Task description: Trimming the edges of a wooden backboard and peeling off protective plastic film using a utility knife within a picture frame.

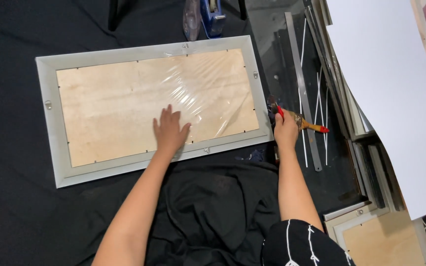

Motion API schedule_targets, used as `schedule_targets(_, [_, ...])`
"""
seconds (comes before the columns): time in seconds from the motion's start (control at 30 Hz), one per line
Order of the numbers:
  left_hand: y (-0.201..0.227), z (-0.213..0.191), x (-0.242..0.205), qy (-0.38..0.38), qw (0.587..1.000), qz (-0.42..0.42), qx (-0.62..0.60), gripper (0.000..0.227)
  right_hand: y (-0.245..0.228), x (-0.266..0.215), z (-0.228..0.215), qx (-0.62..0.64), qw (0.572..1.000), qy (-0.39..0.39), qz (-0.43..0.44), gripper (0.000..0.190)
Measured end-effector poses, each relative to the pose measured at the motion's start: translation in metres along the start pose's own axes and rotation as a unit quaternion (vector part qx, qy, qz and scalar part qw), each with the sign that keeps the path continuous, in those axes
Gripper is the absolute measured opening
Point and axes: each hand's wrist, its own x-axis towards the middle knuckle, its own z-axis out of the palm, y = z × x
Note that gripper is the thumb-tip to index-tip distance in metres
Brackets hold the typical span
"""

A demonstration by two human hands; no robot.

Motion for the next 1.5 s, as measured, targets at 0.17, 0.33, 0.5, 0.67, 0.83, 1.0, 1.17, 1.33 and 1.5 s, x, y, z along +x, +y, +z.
schedule_targets(0.17, [-0.092, -0.034, -0.052, 0.072, 0.992, -0.077, 0.065, 0.074, 0.015, 0.004, 0.023, -0.077, 0.994, -0.078, 0.03, 0.042])
schedule_targets(0.33, [-0.135, -0.043, -0.091, 0.116, 0.983, -0.138, 0.019, 0.096, -0.011, -0.012, 0.035, -0.115, 0.988, -0.106, -0.006, 0.046])
schedule_targets(0.5, [-0.134, -0.047, -0.094, 0.13, 0.957, -0.251, -0.059, 0.091, -0.067, -0.048, 0.012, -0.051, 0.988, -0.13, -0.061, 0.04])
schedule_targets(0.67, [-0.151, -0.034, -0.091, 0.13, 0.954, -0.266, -0.056, 0.087, -0.077, -0.074, 0.016, -0.026, 0.984, -0.156, -0.085, 0.039])
schedule_targets(0.83, [-0.137, -0.062, -0.104, 0.144, 0.954, -0.255, -0.068, 0.086, -0.077, -0.087, 0.032, -0.09, 0.967, -0.203, -0.126, 0.044])
schedule_targets(1.0, [-0.126, -0.099, -0.128, 0.145, 0.959, -0.235, -0.069, 0.08, -0.087, -0.095, 0.023, -0.087, 0.964, -0.197, -0.153, 0.043])
schedule_targets(1.17, [-0.129, -0.116, -0.133, 0.126, 0.961, -0.238, -0.06, 0.08, -0.113, -0.122, 0.003, -0.082, 0.956, -0.221, -0.176, 0.044])
schedule_targets(1.33, [-0.134, -0.112, -0.133, 0.099, 0.96, -0.246, -0.087, 0.078, -0.137, -0.138, 0.005, -0.099, 0.933, -0.28, -0.205, 0.042])
schedule_targets(1.5, [-0.146, -0.097, -0.133, 0.088, 0.954, -0.267, -0.102, 0.078, -0.184, -0.168, 0.017, -0.106, 0.903, -0.33, -0.255, 0.044])
